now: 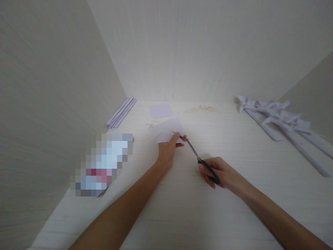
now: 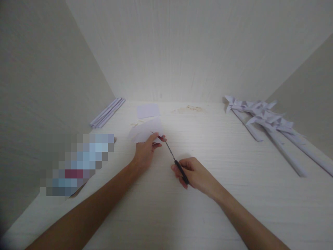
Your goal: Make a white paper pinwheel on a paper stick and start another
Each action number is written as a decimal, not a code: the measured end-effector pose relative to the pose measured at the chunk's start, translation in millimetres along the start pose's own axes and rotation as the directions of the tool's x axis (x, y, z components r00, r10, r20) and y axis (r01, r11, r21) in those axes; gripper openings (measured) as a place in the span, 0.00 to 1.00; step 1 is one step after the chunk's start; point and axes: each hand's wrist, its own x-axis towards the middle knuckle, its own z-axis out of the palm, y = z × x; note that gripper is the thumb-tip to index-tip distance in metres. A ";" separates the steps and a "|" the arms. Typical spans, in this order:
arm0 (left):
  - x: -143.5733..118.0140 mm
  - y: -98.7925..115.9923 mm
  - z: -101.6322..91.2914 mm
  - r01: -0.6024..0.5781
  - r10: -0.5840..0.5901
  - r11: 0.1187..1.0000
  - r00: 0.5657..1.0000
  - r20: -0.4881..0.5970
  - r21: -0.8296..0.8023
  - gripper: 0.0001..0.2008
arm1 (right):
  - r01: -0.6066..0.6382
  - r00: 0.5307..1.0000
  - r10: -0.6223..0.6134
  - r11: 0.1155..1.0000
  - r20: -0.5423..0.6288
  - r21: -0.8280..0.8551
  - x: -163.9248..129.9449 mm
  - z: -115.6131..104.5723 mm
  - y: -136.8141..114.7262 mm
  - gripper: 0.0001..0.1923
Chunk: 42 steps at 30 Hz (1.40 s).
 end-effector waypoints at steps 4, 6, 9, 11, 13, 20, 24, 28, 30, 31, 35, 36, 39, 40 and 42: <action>-0.3 -0.8 -0.2 -0.001 0.001 1.000 1.000 -0.006 -0.010 0.06 | 0.005 1.000 -0.005 1.000 -0.003 -0.001 0.9 0.6 0.5 0.22; -0.4 -0.9 0.1 0.005 -0.005 1.000 1.000 -0.007 -0.013 0.07 | 0.005 1.000 -0.005 1.000 -0.004 -0.002 0.9 0.8 0.2 0.22; -0.5 -0.4 0.7 0.020 -0.020 1.000 1.000 -0.016 -0.014 0.06 | 0.006 1.000 -0.006 1.000 -0.006 0.007 0.7 1.1 -1.0 0.22; -0.7 -0.1 1.1 0.019 -0.019 1.000 1.000 -0.016 -0.017 0.06 | 0.007 1.000 -0.006 1.000 -0.007 0.013 0.6 1.3 -1.7 0.21; -0.8 0.1 1.3 0.014 -0.014 1.000 1.000 -0.013 -0.023 0.06 | 0.009 1.000 -0.009 1.000 -0.009 0.017 0.6 1.5 -2.3 0.21; -0.3 -0.1 2.1 0.036 -0.036 0.999 0.999 -0.026 -0.016 0.06 | 0.005 1.000 -0.004 0.999 -0.017 0.032 1.4 2.8 -3.5 0.22; -0.2 0.5 2.5 0.051 -0.052 0.999 0.998 -0.039 -0.013 0.06 | 0.031 0.999 -0.030 0.999 -0.016 0.030 2.9 2.1 0.2 0.23; -0.4 1.4 2.6 0.044 -0.045 0.999 0.998 -0.038 -0.015 0.06 | 0.052 0.999 -0.051 0.998 -0.018 0.040 4.9 1.3 6.0 0.22; -0.4 1.8 2.8 0.047 -0.048 0.999 0.998 -0.040 -0.021 0.05 | 0.062 0.998 -0.061 0.997 -0.018 0.050 5.7 1.3 8.3 0.22; -0.5 1.9 2.9 0.046 -0.047 0.999 0.998 -0.039 -0.027 0.05 | 0.066 0.998 -0.065 0.997 -0.019 0.049 6.0 1.3 9.1 0.21; 0.4 1.8 2.5 0.035 -0.037 0.998 0.999 -0.028 -0.053 0.05 | 0.063 0.998 -0.063 0.998 -0.018 0.023 5.9 1.0 9.7 0.21; 0.9 1.5 2.2 0.036 -0.038 0.998 0.999 -0.029 -0.059 0.05 | 0.058 0.998 -0.058 0.998 -0.017 0.019 5.6 0.8 9.2 0.21; 3.1 0.6 1.0 0.044 -0.049 0.996 0.997 -0.057 -0.080 0.05 | 0.054 0.998 -0.054 0.998 -0.015 0.016 4.4 0.9 5.9 0.22; 3.7 0.4 0.7 0.045 -0.051 0.995 0.996 -0.072 -0.084 0.05 | 0.053 0.998 -0.053 0.998 -0.017 0.022 4.2 1.1 4.6 0.22; 4.5 0.2 0.3 0.036 -0.044 0.996 0.995 -0.092 -0.086 0.05 | 0.048 0.998 -0.047 0.998 -0.030 0.034 4.1 1.6 2.1 0.23</action>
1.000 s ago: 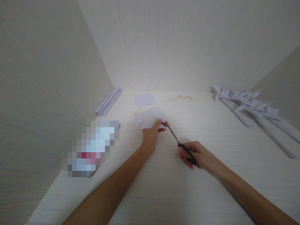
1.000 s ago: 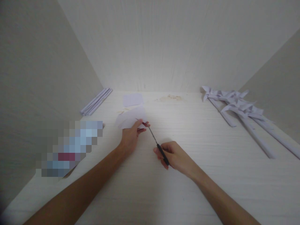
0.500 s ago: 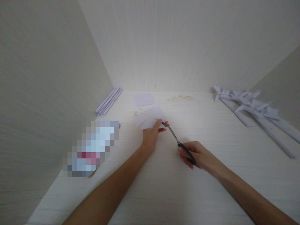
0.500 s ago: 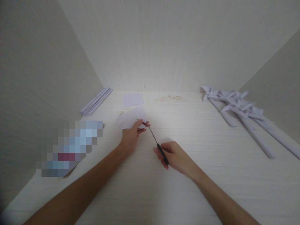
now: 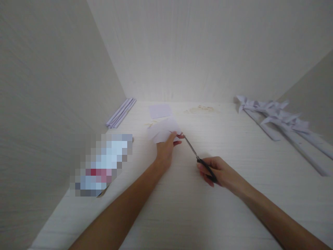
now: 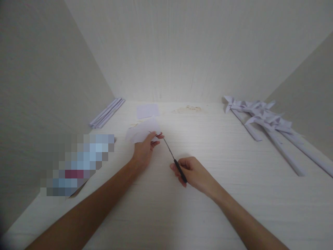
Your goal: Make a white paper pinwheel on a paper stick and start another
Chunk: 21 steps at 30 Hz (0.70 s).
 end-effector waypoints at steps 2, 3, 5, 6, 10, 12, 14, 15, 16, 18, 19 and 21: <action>0.1 0.2 0.0 -0.017 0.017 1.000 1.000 -0.001 0.008 0.04 | -0.005 1.000 0.005 1.000 -0.015 0.008 0.4 0.6 -1.5 0.24; -0.1 0.5 0.1 -0.024 0.024 1.000 1.000 0.003 0.014 0.04 | -0.005 1.000 0.005 1.000 -0.018 0.008 0.7 0.8 -1.7 0.24; -0.5 1.1 0.5 -0.026 0.026 0.999 1.000 0.004 0.025 0.04 | -0.004 1.000 0.005 1.000 -0.023 0.009 0.9 1.0 -1.6 0.24; -0.6 1.4 0.7 -0.024 0.024 0.999 1.000 0.001 0.028 0.04 | -0.009 1.000 0.010 1.000 -0.027 0.010 0.9 1.1 -1.4 0.24; -0.3 2.1 0.9 -0.019 0.019 0.999 1.000 0.001 0.031 0.05 | -0.026 0.998 0.026 1.000 -0.054 0.005 0.2 1.3 -2.0 0.23; -0.1 2.1 0.7 -0.014 0.014 0.999 1.000 0.006 0.036 0.04 | -0.018 0.998 0.018 1.000 -0.064 0.004 0.0 0.8 -1.8 0.22; -0.1 2.1 0.4 -0.010 0.010 0.999 1.000 0.016 0.043 0.04 | -0.006 0.997 0.007 1.000 -0.082 0.011 0.6 -0.6 0.3 0.22; -0.3 2.0 0.1 -0.012 0.011 0.999 1.000 0.026 0.046 0.04 | 0.003 0.996 -0.001 1.000 -0.091 0.024 1.2 -1.6 2.1 0.21; -0.6 2.0 -0.2 -0.016 0.014 0.999 0.999 0.038 0.048 0.04 | 0.014 0.995 -0.010 0.999 -0.102 0.044 2.0 -2.8 4.2 0.20; -1.4 2.0 -0.9 -0.024 0.021 0.998 0.998 0.059 0.051 0.04 | 0.047 0.992 -0.036 0.995 -0.124 0.088 4.1 -5.6 8.6 0.19; -1.7 2.2 -1.3 -0.027 0.024 0.998 0.997 0.069 0.052 0.04 | 0.067 0.989 -0.053 0.992 -0.140 0.102 5.2 -7.1 10.3 0.18; -2.3 3.0 -2.1 -0.031 0.026 0.998 0.996 0.085 0.060 0.03 | 0.115 0.978 -0.094 0.988 -0.185 0.105 6.9 -10.3 11.6 0.18</action>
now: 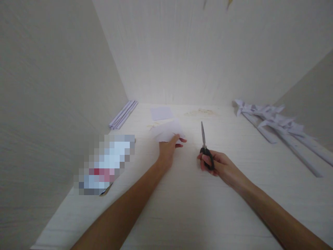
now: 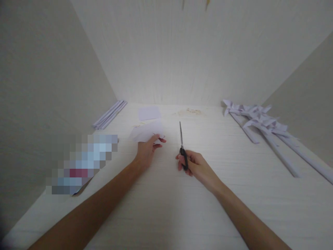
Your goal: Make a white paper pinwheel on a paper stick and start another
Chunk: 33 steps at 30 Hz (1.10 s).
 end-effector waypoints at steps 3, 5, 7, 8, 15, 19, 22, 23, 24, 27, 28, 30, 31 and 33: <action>-0.3 2.0 -1.4 -0.006 0.005 1.000 1.000 0.024 0.013 0.03 | 0.053 0.991 -0.059 0.997 -0.121 -0.049 2.2 -6.5 -5.0 0.19; -0.2 3.2 -2.4 -0.004 0.003 1.000 0.999 0.033 0.012 0.03 | 0.028 0.978 -0.059 0.988 -0.199 -0.152 4.1 -14.1 -10.9 0.19; 0.3 3.9 -3.3 -0.001 0.001 1.000 0.999 0.035 0.006 0.03 | 0.000 0.976 -0.059 0.963 -0.211 -0.270 8.1 -25.4 -16.0 0.19; 0.5 4.0 -3.6 -0.002 0.001 1.000 0.999 0.034 0.002 0.03 | -0.002 0.977 -0.066 0.948 -0.205 -0.317 11.3 -32.4 -17.6 0.19; 3.1 4.0 -5.5 -0.026 0.026 0.999 1.000 0.006 -0.036 0.03 | 0.008 0.946 -0.244 0.673 -0.212 -0.740 49.8 -77.6 -14.1 0.09; 5.3 4.2 -7.9 -0.040 0.039 0.998 0.999 -0.018 -0.058 0.04 | -0.008 0.954 -0.251 0.526 -0.164 -0.850 67.1 -78.8 -11.9 0.06; 6.0 4.0 -8.9 -0.048 0.047 0.997 0.999 -0.016 -0.057 0.04 | -0.009 0.957 -0.248 0.492 -0.150 -0.871 73.7 -74.6 -11.8 0.05; 6.0 4.1 -8.9 -0.046 0.045 0.998 0.999 -0.013 -0.051 0.04 | -0.010 0.958 -0.245 0.481 -0.146 -0.877 75.0 -73.8 -12.0 0.05; 5.8 4.2 -8.7 -0.044 0.044 0.998 0.999 -0.011 -0.046 0.04 | -0.011 0.960 -0.241 0.473 -0.142 -0.881 75.9 -73.4 -12.3 0.05; 5.1 5.0 -7.7 -0.038 0.037 0.999 0.999 -0.014 -0.039 0.03 | -0.011 0.966 -0.224 0.455 -0.127 -0.890 76.5 -74.1 -14.4 0.04; 4.9 5.2 -7.3 -0.035 0.034 0.999 0.999 -0.017 -0.038 0.03 | -0.010 0.969 -0.217 0.452 -0.121 -0.892 76.3 -74.5 -15.4 0.04; 4.5 5.6 -6.7 -0.030 0.029 0.999 0.999 -0.016 -0.038 0.03 | -0.007 0.973 -0.202 0.447 -0.108 -0.895 75.6 -75.1 -17.8 0.04; 4.4 5.6 -6.6 -0.027 0.027 0.999 1.000 -0.013 -0.038 0.03 | -0.005 0.976 -0.194 0.445 -0.102 -0.895 75.4 -75.2 -18.8 0.03; 4.5 5.4 -6.6 -0.031 0.031 0.999 1.000 -0.006 -0.040 0.03 | -0.001 0.979 -0.181 0.446 -0.091 -0.895 75.4 -75.2 -20.3 0.03</action>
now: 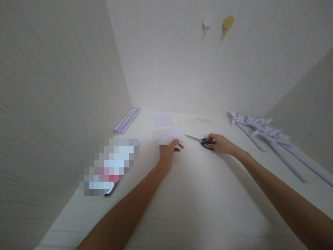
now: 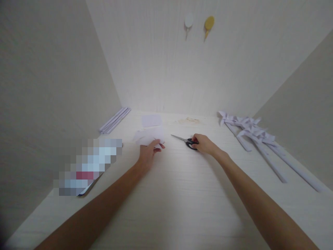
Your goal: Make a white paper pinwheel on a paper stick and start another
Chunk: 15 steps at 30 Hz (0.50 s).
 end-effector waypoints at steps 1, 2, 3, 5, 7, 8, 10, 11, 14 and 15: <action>0.1 -0.2 -0.2 -0.004 0.004 1.000 1.000 0.003 -0.001 0.03 | 0.002 1.000 -0.002 1.000 0.005 0.002 0.3 -0.2 -0.2 0.04; 0.2 -0.4 -0.5 -0.009 0.009 1.000 1.000 0.005 -0.002 0.03 | 0.005 1.000 -0.005 1.000 0.008 0.005 0.7 0.0 -0.4 0.05; 0.4 -0.6 -0.8 -0.011 0.011 1.000 1.000 0.006 -0.002 0.03 | 0.008 1.000 -0.008 1.000 0.009 0.008 1.1 0.4 -0.5 0.05; 0.6 -1.0 -1.6 -0.012 0.012 1.000 1.000 0.011 0.000 0.03 | 0.015 1.000 -0.015 1.000 0.005 0.014 1.6 1.6 -0.8 0.05; 0.7 -1.3 -2.1 -0.014 0.014 1.000 1.000 0.018 0.001 0.03 | 0.024 1.000 -0.024 0.999 -0.003 0.024 1.5 3.1 -1.6 0.05; 0.7 -1.4 -2.3 -0.016 0.016 1.000 1.000 0.021 0.002 0.03 | 0.028 1.000 -0.027 0.999 -0.008 0.031 1.2 3.9 -2.2 0.04; 0.6 -1.6 -2.4 -0.023 0.023 1.000 0.999 0.030 0.004 0.03 | 0.033 0.999 -0.032 0.998 -0.021 0.049 0.3 5.3 -3.2 0.04; 0.5 -1.6 -2.3 -0.025 0.025 1.000 0.999 0.034 0.006 0.03 | 0.034 0.999 -0.032 0.998 -0.029 0.059 -0.1 5.9 -3.5 0.04; -0.5 -1.6 -1.4 -0.018 0.018 1.000 0.999 0.033 0.021 0.03 | 0.031 0.998 -0.025 0.995 -0.060 0.097 -1.5 7.2 -3.3 0.04; -1.1 -1.7 -1.0 -0.011 0.010 0.999 0.999 0.031 0.032 0.03 | 0.029 0.997 -0.020 0.993 -0.076 0.111 -2.3 7.3 -3.3 0.04</action>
